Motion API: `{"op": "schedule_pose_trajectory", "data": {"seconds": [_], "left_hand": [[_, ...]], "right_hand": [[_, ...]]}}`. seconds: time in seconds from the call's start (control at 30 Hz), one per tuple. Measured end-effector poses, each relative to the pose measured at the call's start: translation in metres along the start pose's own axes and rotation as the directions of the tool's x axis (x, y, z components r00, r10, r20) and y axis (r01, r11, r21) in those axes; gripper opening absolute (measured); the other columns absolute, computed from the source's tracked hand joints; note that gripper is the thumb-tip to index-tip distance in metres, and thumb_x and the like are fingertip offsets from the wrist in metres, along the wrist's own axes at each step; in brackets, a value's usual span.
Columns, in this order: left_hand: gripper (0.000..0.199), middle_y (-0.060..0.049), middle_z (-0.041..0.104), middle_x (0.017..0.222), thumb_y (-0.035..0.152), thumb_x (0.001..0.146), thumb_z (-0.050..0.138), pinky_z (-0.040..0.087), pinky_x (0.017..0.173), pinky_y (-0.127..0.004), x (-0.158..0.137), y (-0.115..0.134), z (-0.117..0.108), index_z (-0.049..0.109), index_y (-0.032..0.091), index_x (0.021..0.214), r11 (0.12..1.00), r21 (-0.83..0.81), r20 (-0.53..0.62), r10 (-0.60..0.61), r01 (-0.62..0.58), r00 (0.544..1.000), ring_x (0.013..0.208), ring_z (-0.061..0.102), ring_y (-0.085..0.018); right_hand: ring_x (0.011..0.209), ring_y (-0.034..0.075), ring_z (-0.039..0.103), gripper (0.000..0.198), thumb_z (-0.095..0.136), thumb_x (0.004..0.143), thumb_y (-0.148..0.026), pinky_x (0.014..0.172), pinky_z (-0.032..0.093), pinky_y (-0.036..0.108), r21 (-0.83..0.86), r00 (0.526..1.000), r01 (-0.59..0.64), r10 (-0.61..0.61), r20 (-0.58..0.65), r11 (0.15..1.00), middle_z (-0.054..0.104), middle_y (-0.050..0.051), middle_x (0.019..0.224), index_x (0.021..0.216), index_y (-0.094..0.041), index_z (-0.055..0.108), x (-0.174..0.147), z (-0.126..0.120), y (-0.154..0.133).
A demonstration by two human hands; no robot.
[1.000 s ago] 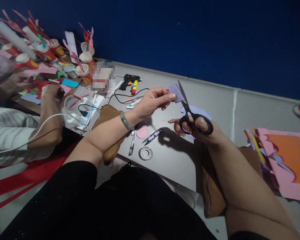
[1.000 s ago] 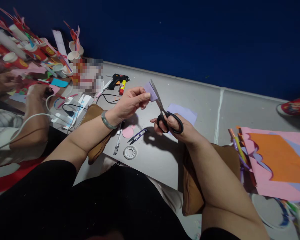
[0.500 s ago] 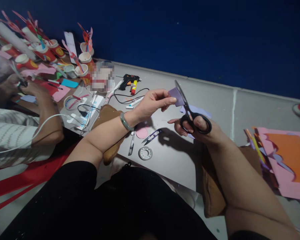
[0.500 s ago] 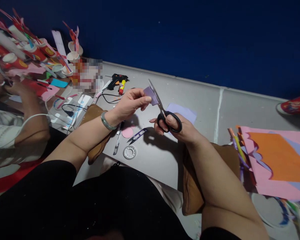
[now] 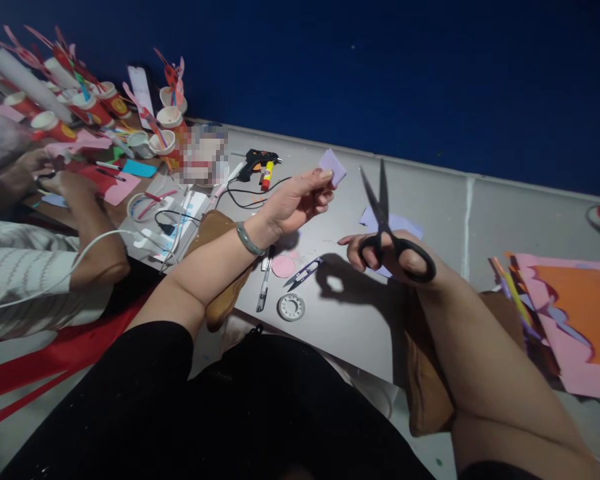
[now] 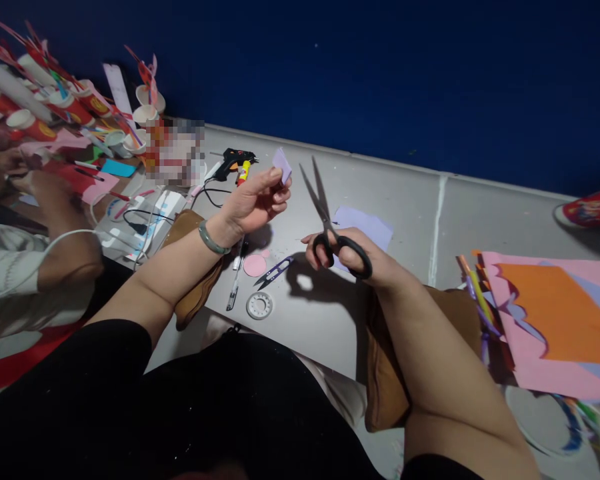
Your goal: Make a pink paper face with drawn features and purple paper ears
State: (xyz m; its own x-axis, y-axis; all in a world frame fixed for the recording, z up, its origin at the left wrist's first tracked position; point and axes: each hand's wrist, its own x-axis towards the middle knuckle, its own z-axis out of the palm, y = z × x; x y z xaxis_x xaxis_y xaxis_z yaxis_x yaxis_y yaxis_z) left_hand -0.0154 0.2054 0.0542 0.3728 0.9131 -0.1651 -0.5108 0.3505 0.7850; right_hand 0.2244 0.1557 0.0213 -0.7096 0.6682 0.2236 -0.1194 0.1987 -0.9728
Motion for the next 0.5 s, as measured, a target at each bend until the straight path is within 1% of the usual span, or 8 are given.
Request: {"op": "schedule_pose_trajectory", "data": {"seconds": [0.07, 0.1, 0.17, 0.23, 0.27, 0.33, 0.4, 0.5], "left_hand": [[0.031, 0.006, 0.061, 0.078, 0.029, 0.105, 0.079, 0.041, 0.057, -0.017, 0.004, 0.0, -0.004, 0.057, 0.019, 0.085, 0.999, 0.032, 0.033, 0.003, -0.004, 0.999, 0.06, 0.053, -0.001], [0.033, 0.006, 0.06, 0.077, 0.03, 0.104, 0.081, 0.041, 0.057, -0.018, 0.006, -0.002, -0.005, 0.057, 0.019, 0.084, 0.998, 0.055, 0.053, 0.004, -0.007, 0.999, 0.059, 0.053, -0.001], [0.041, 0.006, 0.06, 0.074, 0.037, 0.098, 0.089, 0.04, 0.056, -0.019, 0.007, -0.007, -0.008, 0.057, 0.019, 0.081, 0.991, 0.129, 0.108, 0.011, -0.025, 0.994, 0.059, 0.052, -0.002], [0.052, 0.007, 0.06, 0.071, 0.049, 0.088, 0.098, 0.04, 0.057, -0.021, 0.006, -0.013, -0.009, 0.057, 0.02, 0.076, 0.968, 0.241, 0.187, 0.026, -0.072, 0.982, 0.058, 0.051, -0.002], [0.057, 0.006, 0.06, 0.069, 0.056, 0.082, 0.101, 0.041, 0.058, -0.022, 0.004, -0.016, -0.008, 0.058, 0.02, 0.075, 0.948, 0.302, 0.232, 0.034, -0.105, 0.972, 0.058, 0.052, -0.003], [0.062, 0.006, 0.06, 0.065, 0.065, 0.073, 0.104, 0.041, 0.059, -0.024, 0.0, -0.022, -0.007, 0.062, 0.02, 0.074, 0.895, 0.407, 0.308, 0.052, -0.181, 0.95, 0.059, 0.053, -0.004], [0.064, 0.005, 0.06, 0.064, 0.071, 0.069, 0.104, 0.04, 0.059, -0.025, -0.003, -0.026, -0.006, 0.067, 0.019, 0.075, 0.847, 0.474, 0.354, 0.067, -0.24, 0.933, 0.06, 0.053, -0.006], [0.065, 0.005, 0.06, 0.062, 0.073, 0.069, 0.103, 0.039, 0.058, -0.026, -0.004, -0.028, -0.006, 0.067, 0.019, 0.074, 0.806, 0.524, 0.37, 0.074, -0.274, 0.926, 0.06, 0.054, -0.007]], "right_hand": [[0.07, 0.02, 0.065, 0.066, 0.067, 0.1, -0.086, 0.115, 0.052, 0.047, -0.054, 1.0, 0.008, -0.008, 0.006, 0.998, 0.069, 0.0, 0.072, 0.073, -0.025, 0.066, -0.001, 0.002, -0.001], [0.07, 0.02, 0.065, 0.064, 0.069, 0.1, -0.083, 0.114, 0.052, 0.047, -0.07, 0.998, 0.02, -0.024, -0.05, 0.997, 0.068, 0.001, 0.071, 0.072, -0.025, 0.066, -0.001, 0.003, -0.001], [0.072, 0.02, 0.063, 0.059, 0.082, 0.092, -0.078, 0.108, 0.054, 0.046, -0.078, 0.96, 0.0, -0.022, -0.278, 0.997, 0.068, 0.001, 0.07, 0.069, -0.026, 0.068, 0.0, 0.008, 0.0], [0.078, 0.022, 0.063, 0.054, 0.096, 0.079, -0.074, 0.097, 0.055, 0.045, -0.084, 0.844, -0.059, 0.005, -0.537, 0.995, 0.071, 0.003, 0.076, 0.072, -0.026, 0.073, 0.003, 0.012, 0.001], [0.081, 0.022, 0.064, 0.053, 0.1, 0.073, -0.073, 0.09, 0.055, 0.043, -0.083, 0.779, -0.092, 0.02, -0.627, 0.992, 0.073, 0.004, 0.08, 0.074, -0.025, 0.076, 0.005, 0.014, 0.001], [0.081, 0.021, 0.062, 0.057, 0.102, 0.067, -0.075, 0.081, 0.052, 0.04, -0.071, 0.705, -0.126, 0.039, -0.708, 0.989, 0.074, 0.004, 0.082, 0.074, -0.025, 0.077, 0.009, 0.016, 0.001], [0.078, 0.02, 0.059, 0.058, 0.103, 0.066, -0.076, 0.076, 0.048, 0.038, -0.07, 0.695, -0.14, 0.048, -0.718, 0.988, 0.071, 0.003, 0.078, 0.072, -0.024, 0.075, 0.011, 0.017, -0.002], [0.075, 0.018, 0.055, 0.055, 0.107, 0.064, -0.067, 0.073, 0.046, 0.037, -0.077, 0.716, -0.178, 0.075, -0.694, 0.981, 0.07, 0.003, 0.077, 0.072, -0.024, 0.075, 0.012, 0.017, -0.005]]}}
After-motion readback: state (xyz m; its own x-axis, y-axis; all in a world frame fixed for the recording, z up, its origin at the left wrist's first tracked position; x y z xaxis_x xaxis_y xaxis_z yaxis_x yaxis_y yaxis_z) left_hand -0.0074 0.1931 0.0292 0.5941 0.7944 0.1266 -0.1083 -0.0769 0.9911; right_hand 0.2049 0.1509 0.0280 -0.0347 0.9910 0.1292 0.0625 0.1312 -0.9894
